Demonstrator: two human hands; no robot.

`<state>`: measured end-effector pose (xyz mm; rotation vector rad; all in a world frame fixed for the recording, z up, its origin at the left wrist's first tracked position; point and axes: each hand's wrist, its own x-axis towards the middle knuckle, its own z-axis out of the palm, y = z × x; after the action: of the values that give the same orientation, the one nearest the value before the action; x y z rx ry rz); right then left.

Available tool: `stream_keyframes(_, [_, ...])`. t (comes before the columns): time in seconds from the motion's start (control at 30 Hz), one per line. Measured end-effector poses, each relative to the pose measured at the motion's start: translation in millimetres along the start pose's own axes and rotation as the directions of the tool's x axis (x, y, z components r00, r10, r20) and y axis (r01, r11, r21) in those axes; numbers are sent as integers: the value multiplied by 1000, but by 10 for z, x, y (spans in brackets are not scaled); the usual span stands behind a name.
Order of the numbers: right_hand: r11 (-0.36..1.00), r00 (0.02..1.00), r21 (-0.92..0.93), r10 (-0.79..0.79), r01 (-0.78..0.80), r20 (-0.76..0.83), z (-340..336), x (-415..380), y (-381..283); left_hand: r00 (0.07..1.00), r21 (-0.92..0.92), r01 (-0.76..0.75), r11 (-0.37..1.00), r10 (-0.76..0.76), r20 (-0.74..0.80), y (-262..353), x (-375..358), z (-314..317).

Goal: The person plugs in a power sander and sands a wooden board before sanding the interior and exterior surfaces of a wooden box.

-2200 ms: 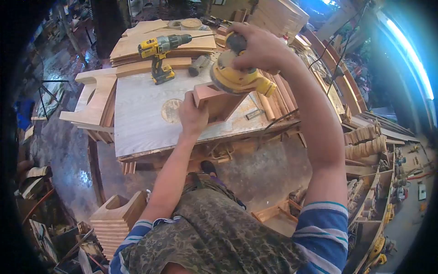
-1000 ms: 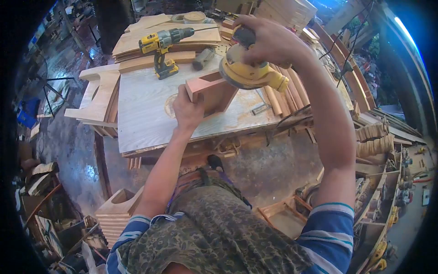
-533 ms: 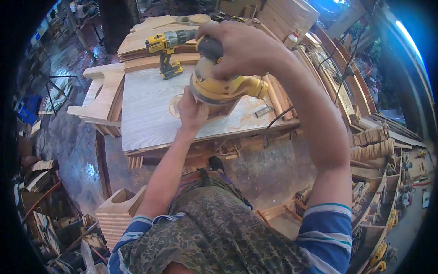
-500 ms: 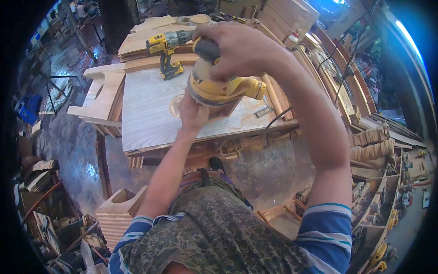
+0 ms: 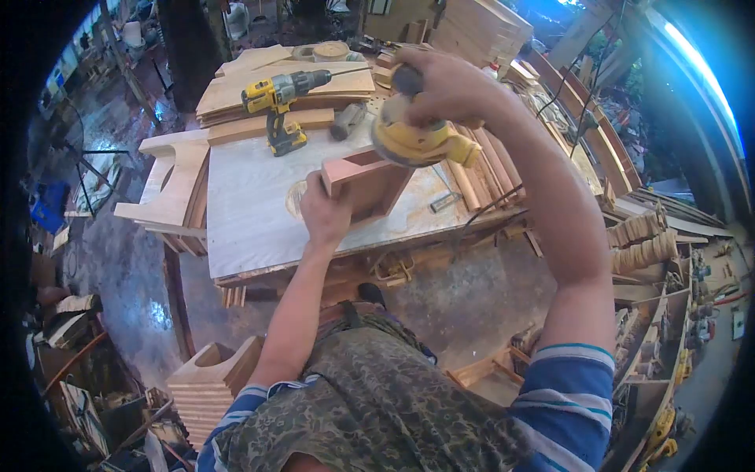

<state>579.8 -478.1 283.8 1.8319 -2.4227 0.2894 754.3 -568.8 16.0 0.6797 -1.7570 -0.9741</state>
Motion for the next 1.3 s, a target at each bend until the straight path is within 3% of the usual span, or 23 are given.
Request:
stream_keyframes(0.1, [993,993,-25,116,-115,26,-118,-66,383,999,17,24,1000,-24,23,3,22,-31])
stream_keyframes(0.17, [962,961,-162,241,-219,134,-148,-124,669,999,20,7,1000,-7,32,-6,10,-48])
stream_keyframes(0.23, [968,965,-122,232,-218,120,-121,-295,1017,999,26,-16,1000,15,34,32,44,-63])
stream_keyframes(0.33, [977,975,-58,208,-203,79,-190,-539,1288,993,-67,100,993,-95,67,278,58,-192])
stream_keyframes(0.4, [975,975,5,222,-223,24,-303,-720,1293,948,118,-316,941,309,74,590,177,-374])
stream_keyframes(0.43, [973,973,17,231,-231,15,-335,-800,1311,949,141,-313,939,304,87,740,258,-455])
stream_keyframes(0.5, [970,971,56,235,-237,30,-312,-957,1368,819,452,-558,696,377,432,1010,357,-566])
stream_keyframes(0.53, [972,974,57,227,-228,22,-291,-1014,1407,822,469,-552,689,357,443,1095,386,-534])
stream_keyframes(0.6, [975,978,79,209,-210,18,-224,-1122,1483,741,576,-649,497,238,628,1210,442,-433])
stream_keyframes(0.8, [944,986,288,146,-164,83,8,-1274,1661,737,614,-584,530,31,675,1341,447,-42])
stream_keyframes(0.9, [950,994,294,86,-103,72,79,-1306,1755,785,641,-530,556,36,618,1415,462,66])
stream_keyframes(1.03, [963,997,265,27,-46,75,120,-1304,1871,772,623,-480,618,-40,635,1453,488,158])
stream_keyframes(1.1, [967,997,252,1,-21,80,122,-1307,1895,790,617,-526,585,67,610,1404,480,190])
stream_keyframes(1.23, [968,997,249,-16,-5,79,118,-1280,1898,780,615,-568,547,121,614,1280,491,150])
stream_keyframes(1.3, [970,997,241,-35,17,73,117,-1256,1898,755,524,-596,608,202,624,1235,499,91])
